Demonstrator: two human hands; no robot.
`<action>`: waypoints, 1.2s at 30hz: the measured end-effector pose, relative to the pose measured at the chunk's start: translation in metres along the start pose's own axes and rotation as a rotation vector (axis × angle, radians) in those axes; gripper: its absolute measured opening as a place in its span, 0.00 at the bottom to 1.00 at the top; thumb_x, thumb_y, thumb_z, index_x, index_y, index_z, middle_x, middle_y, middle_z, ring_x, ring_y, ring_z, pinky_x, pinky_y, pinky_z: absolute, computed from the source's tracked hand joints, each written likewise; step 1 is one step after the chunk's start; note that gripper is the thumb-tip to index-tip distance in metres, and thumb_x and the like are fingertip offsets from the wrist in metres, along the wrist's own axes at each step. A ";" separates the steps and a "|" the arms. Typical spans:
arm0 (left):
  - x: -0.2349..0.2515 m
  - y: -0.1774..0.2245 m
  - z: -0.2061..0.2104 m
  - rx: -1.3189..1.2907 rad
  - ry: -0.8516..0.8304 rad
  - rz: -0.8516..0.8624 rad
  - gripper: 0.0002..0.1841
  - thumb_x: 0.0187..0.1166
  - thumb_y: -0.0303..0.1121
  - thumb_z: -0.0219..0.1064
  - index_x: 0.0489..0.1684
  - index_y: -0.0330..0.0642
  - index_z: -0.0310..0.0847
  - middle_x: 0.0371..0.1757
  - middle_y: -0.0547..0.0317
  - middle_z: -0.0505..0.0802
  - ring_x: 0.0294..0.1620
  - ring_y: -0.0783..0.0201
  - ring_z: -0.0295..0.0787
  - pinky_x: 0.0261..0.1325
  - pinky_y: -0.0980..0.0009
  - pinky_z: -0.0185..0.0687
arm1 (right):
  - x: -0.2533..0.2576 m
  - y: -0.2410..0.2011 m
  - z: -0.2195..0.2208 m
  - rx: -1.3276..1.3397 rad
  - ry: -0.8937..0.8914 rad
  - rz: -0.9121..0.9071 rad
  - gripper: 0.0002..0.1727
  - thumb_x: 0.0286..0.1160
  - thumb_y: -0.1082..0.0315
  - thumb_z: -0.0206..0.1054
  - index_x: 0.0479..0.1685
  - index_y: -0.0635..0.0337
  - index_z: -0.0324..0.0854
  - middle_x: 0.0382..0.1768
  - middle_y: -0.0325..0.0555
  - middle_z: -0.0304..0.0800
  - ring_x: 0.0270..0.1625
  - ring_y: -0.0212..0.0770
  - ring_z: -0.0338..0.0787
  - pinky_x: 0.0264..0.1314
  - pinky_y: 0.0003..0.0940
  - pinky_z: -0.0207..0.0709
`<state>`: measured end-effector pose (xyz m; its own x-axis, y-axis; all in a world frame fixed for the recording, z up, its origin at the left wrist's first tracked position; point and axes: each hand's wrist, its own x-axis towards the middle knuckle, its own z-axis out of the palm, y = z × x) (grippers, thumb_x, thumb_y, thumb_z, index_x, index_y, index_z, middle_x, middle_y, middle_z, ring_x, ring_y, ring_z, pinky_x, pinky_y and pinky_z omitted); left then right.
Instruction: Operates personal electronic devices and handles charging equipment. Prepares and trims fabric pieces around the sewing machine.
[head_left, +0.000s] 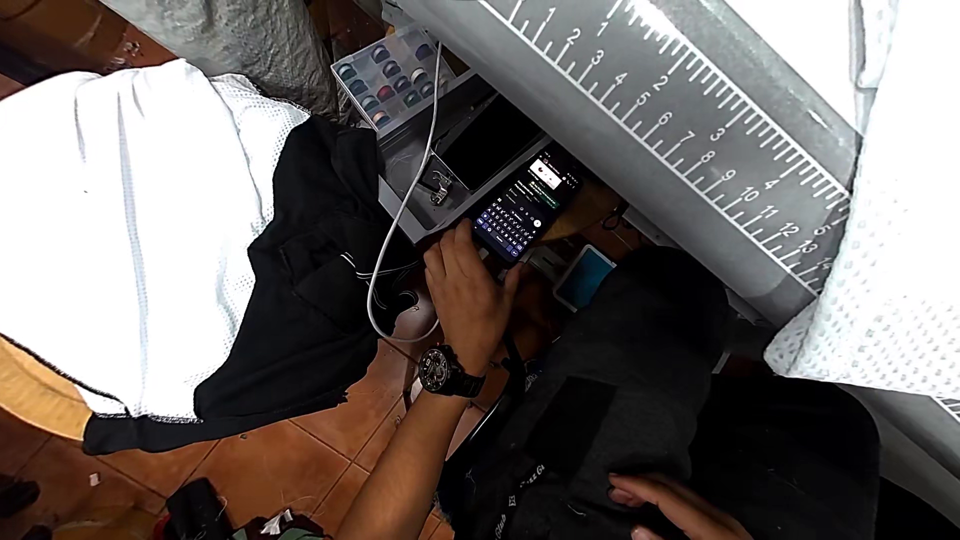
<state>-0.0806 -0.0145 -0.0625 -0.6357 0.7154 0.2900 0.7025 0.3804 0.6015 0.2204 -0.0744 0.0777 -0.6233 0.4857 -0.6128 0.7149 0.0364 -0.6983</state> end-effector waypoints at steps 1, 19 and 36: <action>-0.001 0.000 0.001 -0.003 -0.003 0.000 0.45 0.62 0.53 0.82 0.75 0.30 0.71 0.65 0.38 0.85 0.64 0.40 0.80 0.63 0.48 0.76 | 0.000 0.000 0.000 0.000 0.003 -0.002 0.20 0.85 0.63 0.64 0.70 0.66 0.82 0.60 0.56 0.91 0.65 0.47 0.90 0.73 0.47 0.81; -0.033 0.002 -0.005 -0.024 -0.091 -0.006 0.51 0.73 0.55 0.75 0.91 0.37 0.50 0.85 0.42 0.70 0.75 0.39 0.72 0.65 0.46 0.75 | -0.002 0.000 0.002 0.000 0.014 -0.003 0.20 0.86 0.63 0.63 0.69 0.67 0.82 0.61 0.57 0.91 0.65 0.48 0.90 0.74 0.47 0.81; -0.079 0.010 -0.125 -0.357 -0.222 0.291 0.16 0.85 0.44 0.62 0.49 0.43 0.91 0.43 0.58 0.96 0.46 0.63 0.93 0.52 0.61 0.91 | -0.043 -0.004 0.006 -0.052 0.076 -0.089 0.24 0.86 0.61 0.61 0.72 0.69 0.79 0.65 0.60 0.88 0.69 0.52 0.88 0.75 0.51 0.80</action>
<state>-0.0634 -0.1399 0.0134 -0.3192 0.8839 0.3417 0.6627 -0.0496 0.7472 0.2418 -0.1005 0.1045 -0.6606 0.5430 -0.5185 0.6745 0.1260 -0.7274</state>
